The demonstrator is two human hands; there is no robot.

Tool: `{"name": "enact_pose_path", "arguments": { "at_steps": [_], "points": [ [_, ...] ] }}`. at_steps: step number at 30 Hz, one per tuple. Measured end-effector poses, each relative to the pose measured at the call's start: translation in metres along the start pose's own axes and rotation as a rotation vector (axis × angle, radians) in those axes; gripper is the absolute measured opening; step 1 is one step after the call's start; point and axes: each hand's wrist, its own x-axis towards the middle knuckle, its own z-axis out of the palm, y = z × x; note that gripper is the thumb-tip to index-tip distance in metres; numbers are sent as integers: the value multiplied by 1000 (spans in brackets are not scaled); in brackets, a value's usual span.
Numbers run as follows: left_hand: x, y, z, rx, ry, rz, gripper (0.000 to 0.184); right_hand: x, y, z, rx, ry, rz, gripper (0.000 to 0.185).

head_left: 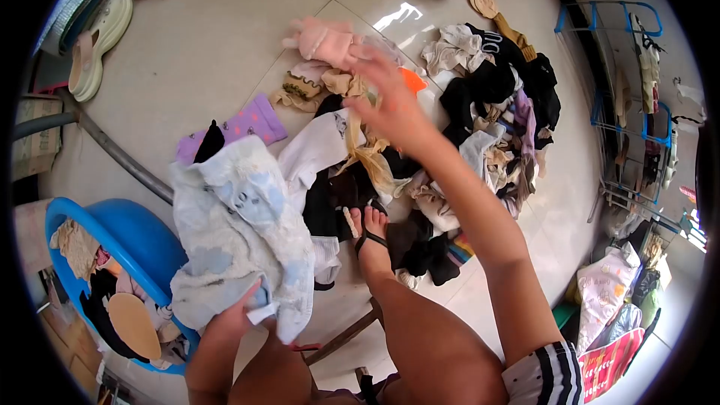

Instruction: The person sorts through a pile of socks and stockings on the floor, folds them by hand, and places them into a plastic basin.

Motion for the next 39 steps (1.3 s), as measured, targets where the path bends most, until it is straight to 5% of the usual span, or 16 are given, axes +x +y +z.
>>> {"name": "enact_pose_path", "arguments": {
  "at_steps": [2, 3, 6, 8, 10, 12, 15, 16, 18, 22, 26, 31, 35, 39],
  "points": [
    [7, -10, 4, 32, 139, -119, 55, 10, 93, -13, -601, 176, 300, 70],
    [5, -8, 6, 328, 78, 8, 56, 5, 129, -23, -683, 143, 431, 74],
    [0, 11, 22, 639, 19, 176, 48, -21, 178, -42, -651, -20, 614, 56],
    [0, 14, 29, 264, 56, -73, 48, -17, 192, -45, -526, -105, 716, 45],
    [1, 34, 42, 60, 137, -195, 48, -13, 166, -35, -537, 60, 537, 37],
    [2, 44, 44, -139, 213, -320, 48, 12, 100, -29, 82, 621, 643, 30],
    [4, 30, 30, -329, 145, -53, 60, -5, -32, 1, 592, 426, 454, 30],
    [6, 33, 31, -327, 144, -54, 60, -24, -67, 12, 243, 252, 139, 30],
    [7, 43, 37, -565, -250, 352, 62, -51, -137, 39, 453, -218, -265, 30],
    [-20, 48, 20, -519, -2, 28, 42, -86, -193, 75, 341, -188, -491, 24],
    [-35, 61, 21, -564, 215, 56, 31, -79, -201, 79, 262, -174, -635, 25],
    [-28, 57, 16, -767, 201, 13, 34, -78, -199, 79, 432, -353, -437, 39],
    [-38, 62, 25, -909, 208, 55, 35, -85, -188, 68, 508, -275, -269, 49],
    [-74, 65, 14, -916, 296, 306, 38, -107, -167, 55, 672, -360, 168, 47]
  ]
}}
